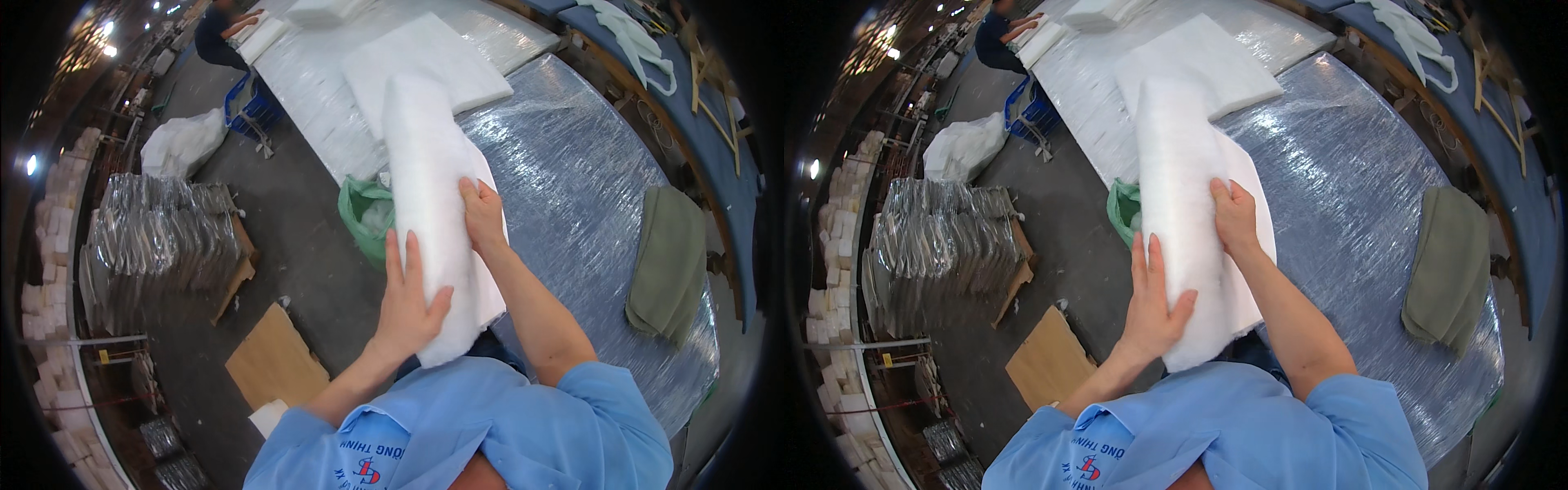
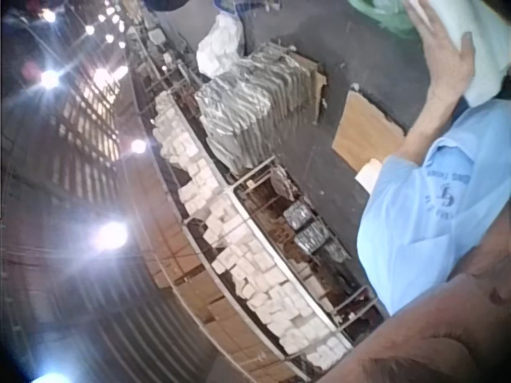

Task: The person wraps rectangular white foam pads in clear plastic wrap on a workbench. They smooth the wrap, fold edges, and roll the wrapped pad into a cylinder. The person repeats this process with multiple foam pads.

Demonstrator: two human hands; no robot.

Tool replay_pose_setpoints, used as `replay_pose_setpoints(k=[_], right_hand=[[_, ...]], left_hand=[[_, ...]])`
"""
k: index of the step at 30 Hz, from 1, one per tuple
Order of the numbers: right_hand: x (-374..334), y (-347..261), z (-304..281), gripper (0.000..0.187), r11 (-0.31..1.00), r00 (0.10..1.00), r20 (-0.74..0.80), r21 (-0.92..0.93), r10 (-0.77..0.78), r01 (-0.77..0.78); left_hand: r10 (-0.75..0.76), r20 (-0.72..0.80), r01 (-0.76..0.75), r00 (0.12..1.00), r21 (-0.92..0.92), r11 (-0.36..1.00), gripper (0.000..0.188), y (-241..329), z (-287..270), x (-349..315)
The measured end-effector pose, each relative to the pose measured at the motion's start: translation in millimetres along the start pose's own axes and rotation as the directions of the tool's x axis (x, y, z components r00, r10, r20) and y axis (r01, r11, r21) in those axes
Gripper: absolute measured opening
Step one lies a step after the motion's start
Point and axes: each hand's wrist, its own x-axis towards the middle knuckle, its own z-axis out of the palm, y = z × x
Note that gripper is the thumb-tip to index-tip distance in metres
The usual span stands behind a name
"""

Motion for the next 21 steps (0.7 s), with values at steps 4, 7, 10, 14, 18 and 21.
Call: replay_pose_setpoints(k=[4,7,10,14,18,21], right_hand=[[5,2,-9,0.03,0.999,0.999,-0.038,-0.046,-0.006,0.004],[6,-1,-8,0.03,0.999,0.998,-0.062,0.038,-0.031,0.034],[12,5,-10,0.03,0.975,0.981,-0.032,-0.124,-0.191,0.186],[7,14,-4,0.032,0.784,0.93,-0.019,-0.545,-0.368,0.299],[5,5,-9,0.04,0.765,0.96,-0.033,-0.612,-0.278,0.2],[8,-16,-7,0.053,0.869,1.0,-0.007,-0.494,0.022,-0.022]], left_hand=[[0.111,0.024,-0.113,0.994,0.337,0.935,0.092,14,5,0],[0.239,0.117,-0.249,0.964,0.074,0.966,0.091,-12,-16,22],[-0.053,-0.11,-0.023,0.993,-0.591,0.806,0.091,-43,-20,76],[0.069,-0.097,-0.091,0.993,-0.251,0.964,0.095,-47,-12,123],[0.005,0.013,-0.006,1.0,0.052,0.999,0.095,-26,-8,126],[-0.015,0.027,0.011,1.0,0.124,0.992,0.09,-23,-13,123]])
